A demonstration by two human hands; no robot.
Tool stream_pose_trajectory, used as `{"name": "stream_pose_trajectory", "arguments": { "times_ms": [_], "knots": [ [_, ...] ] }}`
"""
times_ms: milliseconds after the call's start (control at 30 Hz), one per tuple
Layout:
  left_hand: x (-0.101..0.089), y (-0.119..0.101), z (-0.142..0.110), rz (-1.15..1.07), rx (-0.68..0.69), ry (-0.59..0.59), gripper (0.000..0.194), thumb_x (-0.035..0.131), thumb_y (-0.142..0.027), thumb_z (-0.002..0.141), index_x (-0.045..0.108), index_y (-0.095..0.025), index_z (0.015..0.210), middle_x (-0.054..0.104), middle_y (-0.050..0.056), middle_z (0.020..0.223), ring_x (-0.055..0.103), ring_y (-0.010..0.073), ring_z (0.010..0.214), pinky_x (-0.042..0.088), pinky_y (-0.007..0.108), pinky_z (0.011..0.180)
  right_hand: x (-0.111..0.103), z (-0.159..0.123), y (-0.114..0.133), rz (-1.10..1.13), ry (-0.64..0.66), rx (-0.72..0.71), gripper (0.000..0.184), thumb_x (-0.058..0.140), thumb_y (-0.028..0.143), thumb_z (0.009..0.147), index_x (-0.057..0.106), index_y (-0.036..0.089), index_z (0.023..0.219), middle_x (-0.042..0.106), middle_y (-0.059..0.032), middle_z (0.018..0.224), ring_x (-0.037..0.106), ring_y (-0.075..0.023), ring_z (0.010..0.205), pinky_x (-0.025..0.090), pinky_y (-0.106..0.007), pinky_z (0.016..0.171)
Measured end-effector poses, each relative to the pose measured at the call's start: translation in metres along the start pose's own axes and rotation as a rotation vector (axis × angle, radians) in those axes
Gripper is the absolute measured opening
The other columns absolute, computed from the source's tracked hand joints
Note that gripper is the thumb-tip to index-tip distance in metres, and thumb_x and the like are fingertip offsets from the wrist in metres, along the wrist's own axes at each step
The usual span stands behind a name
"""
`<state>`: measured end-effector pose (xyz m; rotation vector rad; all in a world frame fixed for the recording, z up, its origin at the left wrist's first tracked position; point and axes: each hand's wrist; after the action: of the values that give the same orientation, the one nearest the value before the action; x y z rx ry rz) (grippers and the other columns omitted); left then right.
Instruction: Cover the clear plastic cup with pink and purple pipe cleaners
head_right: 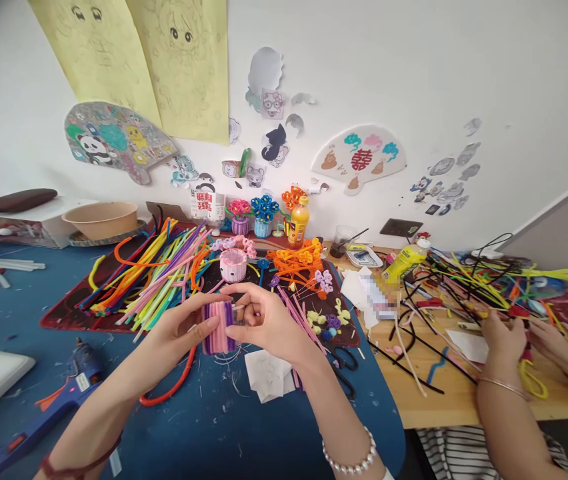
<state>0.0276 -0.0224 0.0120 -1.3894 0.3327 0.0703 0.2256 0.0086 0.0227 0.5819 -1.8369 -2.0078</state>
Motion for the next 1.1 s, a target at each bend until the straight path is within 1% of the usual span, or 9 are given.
{"name": "stream_pose_trajectory", "arguments": {
  "times_ms": [67, 233, 367, 467, 533, 667, 867, 933, 1100],
  "knots": [
    [0.001, 0.001, 0.0, 0.003, 0.004, -0.013, 0.036, 0.061, -0.042, 0.088, 0.069, -0.02, 0.115, 0.07, 0.01, 0.11, 0.063, 0.0238, 0.093, 0.051, 0.037, 0.083, 0.001, 0.001, -0.001, 0.009, -0.005, 0.015, 0.055, 0.086, 0.024, 0.069, 0.064, 0.023, 0.12, 0.052, 0.0031, 0.088, 0.038, -0.0068, 0.06, 0.036, -0.021, 0.054],
    [0.002, 0.0, -0.002, 0.065, 0.025, 0.005, 0.033, 0.061, -0.042, 0.088, 0.07, -0.02, 0.111, 0.072, 0.007, 0.098, 0.061, 0.02, 0.08, 0.049, 0.031, 0.071, 0.003, 0.005, -0.006, 0.106, -0.063, 0.042, 0.038, 0.074, 0.04, 0.084, 0.065, 0.02, 0.114, 0.057, 0.0049, 0.071, 0.043, -0.0046, 0.043, 0.032, -0.02, 0.042],
    [0.003, 0.001, -0.003, 0.046, 0.041, 0.03, 0.031, 0.06, -0.04, 0.09, 0.069, -0.022, 0.113, 0.071, 0.006, 0.104, 0.063, 0.0209, 0.089, 0.05, 0.031, 0.078, 0.007, 0.004, -0.01, 0.109, -0.127, 0.016, 0.036, 0.076, 0.041, 0.083, 0.067, 0.019, 0.109, 0.057, 0.006, 0.065, 0.041, -0.0034, 0.038, 0.029, -0.018, 0.038],
    [0.002, 0.002, -0.005, 0.053, 0.051, 0.031, 0.03, 0.06, -0.04, 0.09, 0.069, -0.021, 0.112, 0.07, 0.005, 0.099, 0.063, 0.0217, 0.094, 0.049, 0.033, 0.085, 0.01, 0.001, -0.011, 0.124, -0.133, 0.004, 0.032, 0.074, 0.042, 0.084, 0.067, 0.019, 0.106, 0.055, 0.0063, 0.064, 0.043, -0.0039, 0.04, 0.032, -0.018, 0.039],
    [0.001, 0.002, -0.005, 0.057, 0.048, 0.039, 0.03, 0.06, -0.041, 0.09, 0.069, -0.022, 0.111, 0.07, 0.005, 0.097, 0.062, 0.0221, 0.095, 0.048, 0.033, 0.086, 0.012, -0.002, -0.012, 0.138, -0.129, 0.009, 0.035, 0.077, 0.041, 0.081, 0.067, 0.02, 0.107, 0.056, 0.0057, 0.067, 0.045, -0.0044, 0.043, 0.035, -0.018, 0.041],
    [0.0, -0.001, -0.009, 0.069, 0.055, 0.032, 0.032, 0.06, -0.042, 0.09, 0.068, -0.021, 0.113, 0.071, 0.006, 0.099, 0.062, 0.0228, 0.095, 0.047, 0.034, 0.087, 0.017, -0.006, -0.01, 0.136, -0.16, 0.016, 0.046, 0.086, 0.035, 0.071, 0.067, 0.021, 0.11, 0.058, 0.0052, 0.072, 0.045, -0.0042, 0.046, 0.036, -0.018, 0.043],
    [0.0, -0.002, -0.017, 0.126, 0.102, 0.015, 0.032, 0.057, -0.04, 0.092, 0.068, -0.021, 0.115, 0.07, 0.006, 0.105, 0.062, 0.0227, 0.097, 0.047, 0.034, 0.084, 0.027, -0.011, -0.005, 0.183, -0.225, -0.006, 0.046, 0.089, 0.034, 0.066, 0.065, 0.02, 0.103, 0.056, 0.0067, 0.068, 0.039, -0.004, 0.048, 0.032, -0.017, 0.044],
    [0.0, -0.002, -0.018, 0.147, 0.115, 0.013, 0.032, 0.057, -0.04, 0.092, 0.068, -0.022, 0.116, 0.069, 0.006, 0.105, 0.062, 0.0233, 0.1, 0.047, 0.035, 0.087, 0.028, -0.011, -0.006, 0.205, -0.231, -0.018, 0.045, 0.089, 0.035, 0.067, 0.065, 0.02, 0.102, 0.056, 0.0067, 0.068, 0.039, -0.004, 0.048, 0.031, -0.017, 0.044],
    [-0.001, -0.009, -0.014, 0.17, 0.163, 0.002, 0.028, 0.058, -0.038, 0.092, 0.068, -0.023, 0.113, 0.07, 0.005, 0.104, 0.062, 0.0229, 0.099, 0.046, 0.037, 0.092, 0.024, -0.01, -0.008, 0.255, -0.196, -0.049, 0.04, 0.082, 0.04, 0.076, 0.064, 0.021, 0.107, 0.057, 0.0067, 0.067, 0.039, -0.0047, 0.044, 0.031, -0.019, 0.041]
  ]
}}
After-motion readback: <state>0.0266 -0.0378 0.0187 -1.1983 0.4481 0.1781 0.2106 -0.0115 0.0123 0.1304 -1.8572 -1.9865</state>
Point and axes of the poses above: each hand's wrist, its own z-axis towards the middle knuckle, its own x-axis out of the palm, y = z × x
